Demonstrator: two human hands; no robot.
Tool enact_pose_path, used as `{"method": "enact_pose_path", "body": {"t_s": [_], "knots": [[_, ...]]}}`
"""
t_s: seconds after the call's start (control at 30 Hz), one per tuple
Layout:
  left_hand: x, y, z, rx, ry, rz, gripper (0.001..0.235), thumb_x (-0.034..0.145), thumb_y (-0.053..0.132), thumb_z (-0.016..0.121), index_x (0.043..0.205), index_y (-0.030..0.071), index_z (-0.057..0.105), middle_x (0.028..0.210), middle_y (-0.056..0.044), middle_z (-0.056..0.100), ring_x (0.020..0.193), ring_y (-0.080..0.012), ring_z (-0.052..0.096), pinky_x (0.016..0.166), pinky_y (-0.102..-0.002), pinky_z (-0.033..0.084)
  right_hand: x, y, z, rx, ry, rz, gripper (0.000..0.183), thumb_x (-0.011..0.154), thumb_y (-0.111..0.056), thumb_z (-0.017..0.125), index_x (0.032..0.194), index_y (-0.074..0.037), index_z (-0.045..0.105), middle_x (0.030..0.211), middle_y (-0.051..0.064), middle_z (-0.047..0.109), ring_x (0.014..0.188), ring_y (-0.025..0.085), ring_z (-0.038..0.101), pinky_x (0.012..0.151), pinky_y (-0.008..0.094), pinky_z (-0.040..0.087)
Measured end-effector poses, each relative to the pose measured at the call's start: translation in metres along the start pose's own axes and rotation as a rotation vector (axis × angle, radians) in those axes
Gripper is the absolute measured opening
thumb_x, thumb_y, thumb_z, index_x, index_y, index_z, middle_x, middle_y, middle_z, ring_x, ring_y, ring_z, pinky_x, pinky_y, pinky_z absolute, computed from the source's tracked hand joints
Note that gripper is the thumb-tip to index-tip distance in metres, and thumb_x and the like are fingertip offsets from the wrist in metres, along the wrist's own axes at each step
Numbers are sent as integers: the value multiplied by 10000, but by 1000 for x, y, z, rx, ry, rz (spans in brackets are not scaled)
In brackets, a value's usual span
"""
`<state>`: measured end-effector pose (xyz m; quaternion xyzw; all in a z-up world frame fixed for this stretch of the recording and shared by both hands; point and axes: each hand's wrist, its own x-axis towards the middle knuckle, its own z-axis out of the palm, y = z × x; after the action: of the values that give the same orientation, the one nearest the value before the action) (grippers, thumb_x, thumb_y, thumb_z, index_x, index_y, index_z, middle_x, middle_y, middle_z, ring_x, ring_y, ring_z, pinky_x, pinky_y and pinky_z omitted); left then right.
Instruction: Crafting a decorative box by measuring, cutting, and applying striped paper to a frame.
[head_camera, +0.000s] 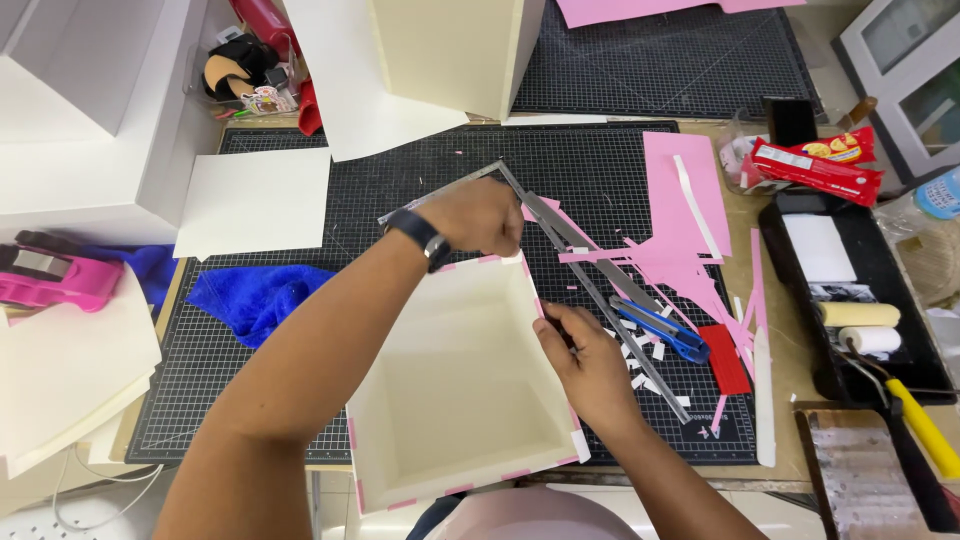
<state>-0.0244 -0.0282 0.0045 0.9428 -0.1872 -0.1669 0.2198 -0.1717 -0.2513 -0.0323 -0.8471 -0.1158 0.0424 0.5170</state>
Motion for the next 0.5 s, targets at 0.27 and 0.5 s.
{"method": "enact_pose_path", "body": {"t_s": [0.27, 0.5], "knots": [[-16, 8, 22, 308, 231, 47, 130, 833, 283, 701, 810, 205, 801, 730, -57, 758, 775, -327, 757, 688, -430, 619, 1, 3, 1, -32, 8, -48, 331, 987, -299, 664, 1203, -56, 726, 1054, 185, 745, 988, 364, 748, 774, 441, 619], [-16, 14, 35, 461, 390, 61, 63, 715, 242, 769, 754, 203, 800, 658, -61, 727, 685, -314, 738, 608, -412, 600, 4, 11, 3, -66, 51, -80, 352, 984, -357, 669, 1180, -72, 732, 1019, 156, 742, 948, 344, 747, 738, 423, 620]]}}
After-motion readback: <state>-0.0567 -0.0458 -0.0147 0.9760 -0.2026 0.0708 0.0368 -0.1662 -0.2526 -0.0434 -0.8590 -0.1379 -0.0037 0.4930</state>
